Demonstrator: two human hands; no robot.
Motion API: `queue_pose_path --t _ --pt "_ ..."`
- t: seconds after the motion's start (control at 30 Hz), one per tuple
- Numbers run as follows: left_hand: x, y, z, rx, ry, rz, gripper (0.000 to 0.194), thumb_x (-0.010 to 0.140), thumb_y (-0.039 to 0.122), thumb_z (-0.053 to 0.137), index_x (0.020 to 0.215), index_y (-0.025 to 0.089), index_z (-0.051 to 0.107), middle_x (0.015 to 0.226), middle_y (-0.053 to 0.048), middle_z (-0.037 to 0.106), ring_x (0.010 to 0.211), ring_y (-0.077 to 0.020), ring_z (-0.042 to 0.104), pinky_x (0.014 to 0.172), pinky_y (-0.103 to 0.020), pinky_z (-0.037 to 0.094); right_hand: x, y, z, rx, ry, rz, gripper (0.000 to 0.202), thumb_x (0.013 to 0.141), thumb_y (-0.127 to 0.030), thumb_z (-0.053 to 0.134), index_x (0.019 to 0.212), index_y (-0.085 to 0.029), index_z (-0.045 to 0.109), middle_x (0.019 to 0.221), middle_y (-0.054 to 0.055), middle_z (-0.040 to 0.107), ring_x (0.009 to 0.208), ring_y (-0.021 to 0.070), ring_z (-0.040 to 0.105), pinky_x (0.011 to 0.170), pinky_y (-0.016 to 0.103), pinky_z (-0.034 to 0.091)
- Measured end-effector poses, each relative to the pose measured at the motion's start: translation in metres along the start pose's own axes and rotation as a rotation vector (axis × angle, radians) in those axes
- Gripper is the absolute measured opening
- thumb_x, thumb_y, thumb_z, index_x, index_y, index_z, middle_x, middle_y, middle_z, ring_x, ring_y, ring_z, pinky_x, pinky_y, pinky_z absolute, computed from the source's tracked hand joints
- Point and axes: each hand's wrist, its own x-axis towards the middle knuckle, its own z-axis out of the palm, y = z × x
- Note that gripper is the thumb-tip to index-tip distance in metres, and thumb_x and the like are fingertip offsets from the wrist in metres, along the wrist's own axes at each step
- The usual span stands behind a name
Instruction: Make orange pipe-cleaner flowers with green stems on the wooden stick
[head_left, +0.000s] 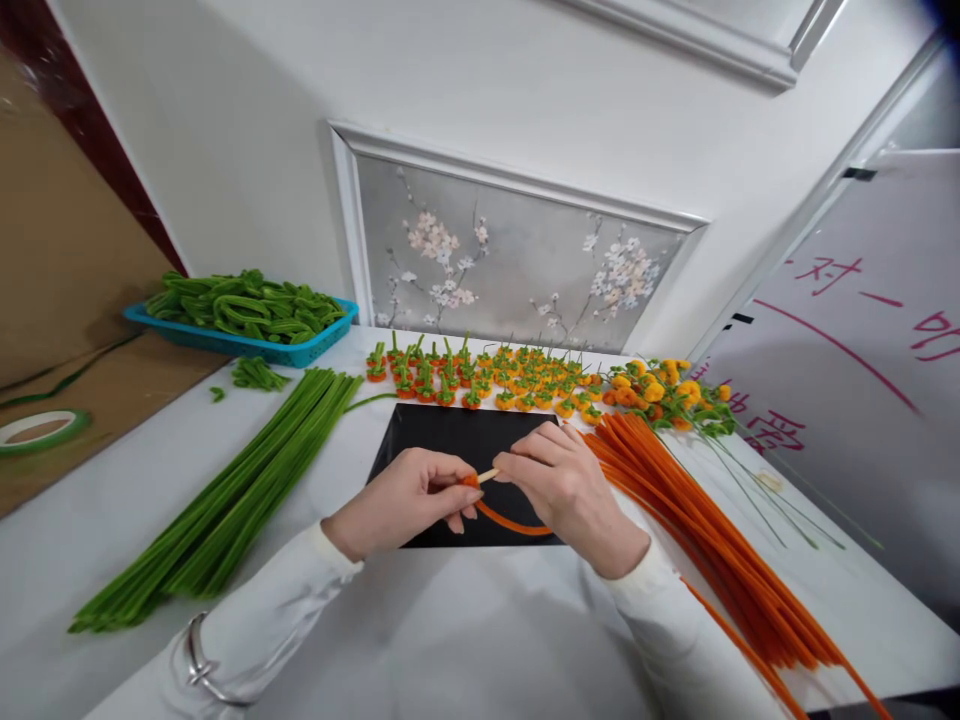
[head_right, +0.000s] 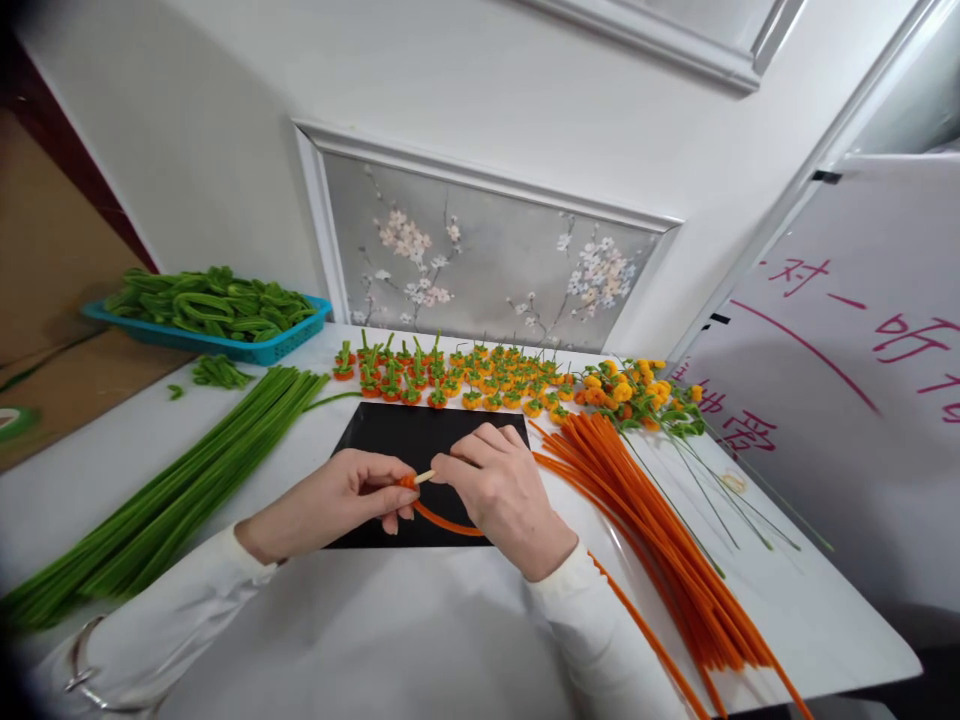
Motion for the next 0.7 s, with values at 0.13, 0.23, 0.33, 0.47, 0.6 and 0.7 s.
queue_pose_path --t 0.13,0.23,0.33,0.47,0.6,0.7 --pt "0.003 0.0 0.002 -0.026 0.126 0.004 0.02 0.082 0.03 0.057 0.072 0.014 0.062 0.063 0.001 0.061 0.05 -0.009 0.056 0.051 -0.02 0.044 0.0 -0.005 0.006 0.176 0.234 0.122 0.016 0.089 -0.022 0.055 0.105 -0.022 0.059 0.103 0.007 0.061 0.098 0.02 0.053 0.085 0.036 0.044" --pt "0.003 0.002 -0.002 -0.095 0.201 -0.008 0.019 0.082 0.031 0.058 0.074 0.014 0.063 0.066 0.0 0.063 0.048 -0.0072 0.054 0.048 -0.018 0.042 -0.001 -0.007 0.012 0.381 0.439 0.341 0.04 0.082 -0.029 0.064 0.117 -0.022 0.046 0.122 0.011 0.049 0.114 0.0235 0.049 0.091 0.041 0.046" --pt "0.001 0.001 -0.006 -0.158 0.246 -0.016 0.02 0.082 0.032 0.058 0.077 0.014 0.063 0.07 0.0 0.065 0.047 -0.0058 0.052 0.046 -0.017 0.039 -0.004 -0.007 0.019 0.549 0.328 0.478 0.055 0.076 -0.035 0.069 0.121 -0.022 0.039 0.124 0.012 0.046 0.102 0.0209 0.058 0.084 0.037 0.052" --pt "-0.001 -0.003 -0.011 -0.242 0.292 -0.019 0.024 0.083 0.036 0.058 0.077 0.014 0.064 0.071 -0.001 0.065 0.049 -0.0052 0.05 0.047 -0.017 0.038 -0.009 -0.005 0.023 0.481 0.105 0.46 0.058 0.076 -0.032 0.07 0.124 -0.021 0.041 0.112 0.009 0.056 0.084 0.0169 0.063 0.074 0.031 0.052" --pt "0.002 -0.004 -0.014 -0.22 0.345 -0.03 0.02 0.081 0.034 0.059 0.08 0.014 0.064 0.075 -0.002 0.067 0.051 -0.0059 0.052 0.05 -0.017 0.042 -0.01 -0.008 0.016 0.231 -0.103 0.286 0.013 0.091 -0.023 0.05 0.091 -0.019 0.062 0.075 0.002 0.059 0.064 0.0127 0.057 0.059 0.023 0.043" --pt "0.004 -0.006 -0.015 -0.093 0.333 -0.024 0.016 0.08 0.029 0.057 0.083 0.015 0.064 0.074 -0.001 0.067 0.054 -0.0087 0.056 0.055 -0.02 0.047 -0.007 -0.012 0.005 0.096 -0.046 0.229 0.024 0.095 -0.027 0.043 0.09 -0.018 0.065 0.074 0.003 0.058 0.061 0.0113 0.054 0.056 0.022 0.038"
